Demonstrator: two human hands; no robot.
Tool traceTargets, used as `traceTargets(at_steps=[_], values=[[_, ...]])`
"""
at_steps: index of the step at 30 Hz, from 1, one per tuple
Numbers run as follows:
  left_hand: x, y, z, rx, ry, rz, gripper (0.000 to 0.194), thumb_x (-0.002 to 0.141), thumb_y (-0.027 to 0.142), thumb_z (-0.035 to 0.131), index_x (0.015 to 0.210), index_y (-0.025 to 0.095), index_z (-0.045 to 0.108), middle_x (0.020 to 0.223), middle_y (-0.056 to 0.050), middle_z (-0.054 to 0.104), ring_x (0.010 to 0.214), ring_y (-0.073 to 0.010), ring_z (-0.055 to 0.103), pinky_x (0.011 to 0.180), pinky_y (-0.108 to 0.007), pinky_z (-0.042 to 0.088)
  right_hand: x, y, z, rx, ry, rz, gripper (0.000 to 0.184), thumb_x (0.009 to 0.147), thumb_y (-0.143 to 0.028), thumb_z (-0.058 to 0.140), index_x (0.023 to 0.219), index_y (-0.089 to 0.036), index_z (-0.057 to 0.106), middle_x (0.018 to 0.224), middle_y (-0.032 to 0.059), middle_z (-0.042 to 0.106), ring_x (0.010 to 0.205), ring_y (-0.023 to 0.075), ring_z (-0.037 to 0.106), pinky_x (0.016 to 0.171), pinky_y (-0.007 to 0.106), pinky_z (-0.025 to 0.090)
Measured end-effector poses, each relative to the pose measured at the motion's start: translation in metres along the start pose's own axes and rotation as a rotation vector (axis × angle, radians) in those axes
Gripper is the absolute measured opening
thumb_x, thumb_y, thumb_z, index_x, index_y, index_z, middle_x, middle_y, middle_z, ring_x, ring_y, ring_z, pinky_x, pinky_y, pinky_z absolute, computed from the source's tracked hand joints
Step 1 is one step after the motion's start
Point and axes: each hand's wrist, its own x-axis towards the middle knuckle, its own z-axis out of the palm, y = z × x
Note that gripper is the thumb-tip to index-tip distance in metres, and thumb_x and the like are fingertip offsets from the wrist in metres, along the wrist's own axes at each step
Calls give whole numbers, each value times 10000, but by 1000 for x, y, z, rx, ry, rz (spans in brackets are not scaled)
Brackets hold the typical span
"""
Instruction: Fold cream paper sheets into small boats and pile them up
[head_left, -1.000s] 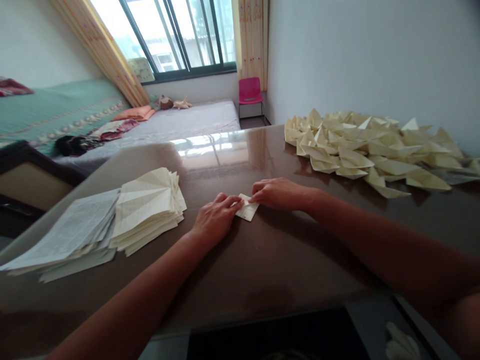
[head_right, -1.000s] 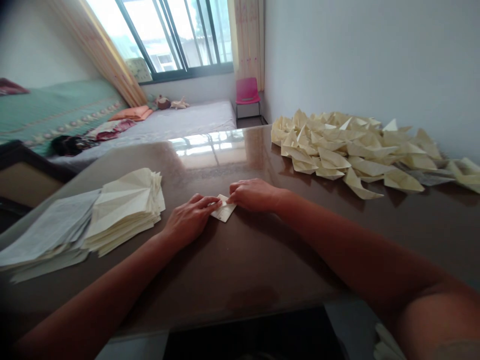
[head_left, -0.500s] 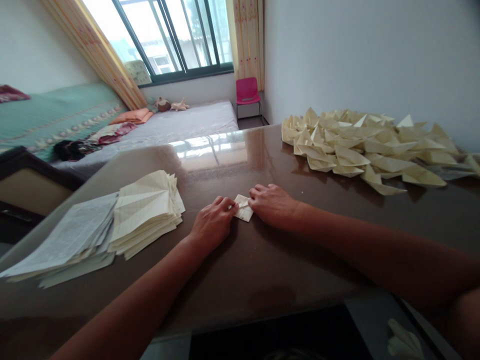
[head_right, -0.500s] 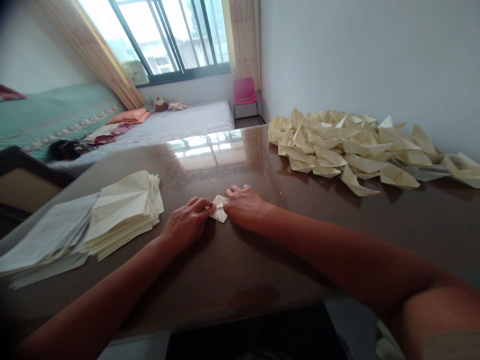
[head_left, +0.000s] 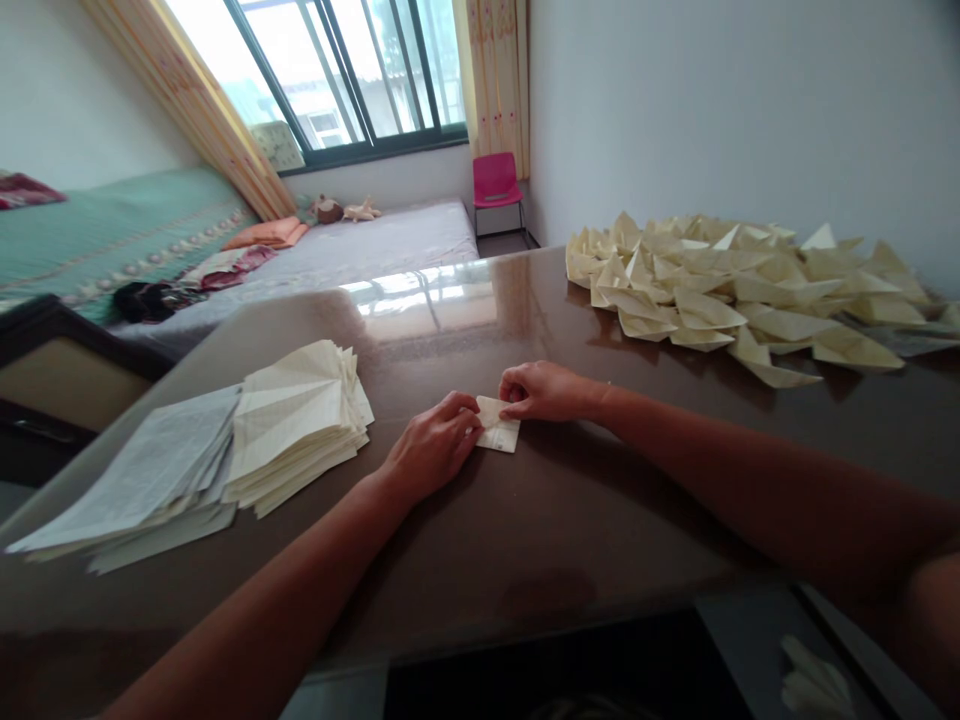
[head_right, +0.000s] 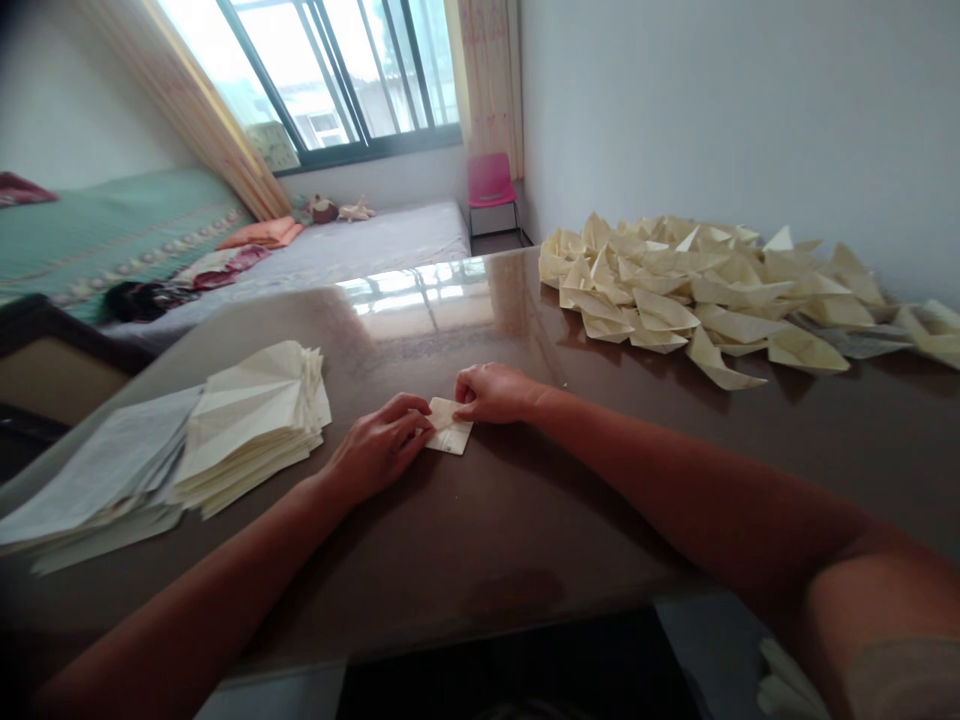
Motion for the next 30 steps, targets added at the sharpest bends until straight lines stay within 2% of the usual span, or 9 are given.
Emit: traceTargets(at_steps=[3,7,9,13,16,19,24,27,30], values=[[0,0,-1,-22,-3,-17,125,922,236,459,914,190,574,1071,-42,572,773,-102,601,743,-231,496,0,1,0,41,-28,-18,171,743,-308,654,864,-188,664,807,6,673,676,115,576,560,197,363],[1,1,-2,-52,-30,-80,142,926,263,445,992,200,555,1097,-48,547,735,-98,596,734,-244,504,-2,-1,2,47,69,-80,150,776,-292,617,854,-173,666,872,33,654,706,113,565,606,199,381],[2,0,-1,-69,-30,-136,178,929,280,438,1059,210,538,1132,-53,534,711,-97,595,717,-256,507,-3,-3,4,95,89,-109,150,800,-298,596,835,-164,656,825,27,648,688,109,554,609,204,384],[3,-2,1,-154,3,-238,434,911,301,472,1328,234,371,1282,-98,477,665,-91,590,675,-274,515,-3,-5,6,334,77,-155,124,793,-271,604,838,-156,621,757,2,637,688,113,566,610,210,405],[3,-4,1,-246,3,-249,536,899,282,489,1398,234,296,1297,-102,485,648,-79,576,677,-265,514,-1,-5,9,514,99,-202,149,763,-255,635,866,-151,608,809,8,642,734,123,583,650,228,441],[3,-3,-1,-267,26,-220,443,909,280,478,1342,221,409,1163,-72,558,663,-85,569,676,-245,503,1,-7,12,607,166,-264,194,734,-237,662,892,-156,585,809,2,628,735,118,576,673,241,458],[5,-1,-7,-262,159,-275,200,899,309,516,1041,215,620,874,-13,618,714,-111,588,661,-222,489,3,-10,16,686,271,-242,358,691,-280,715,971,-171,519,858,9,635,786,124,596,710,248,466],[6,-1,-6,-421,229,-391,154,883,333,545,920,186,571,821,-4,636,697,-116,627,649,-224,506,5,-7,19,570,282,-230,392,663,-326,741,961,-168,541,861,1,633,782,130,574,691,238,441],[7,-1,-3,-572,206,-464,174,876,350,550,901,188,492,777,6,639,697,-131,653,645,-239,529,5,-4,21,466,298,-225,303,706,-341,706,911,-167,567,803,-22,618,719,118,544,642,219,402]])
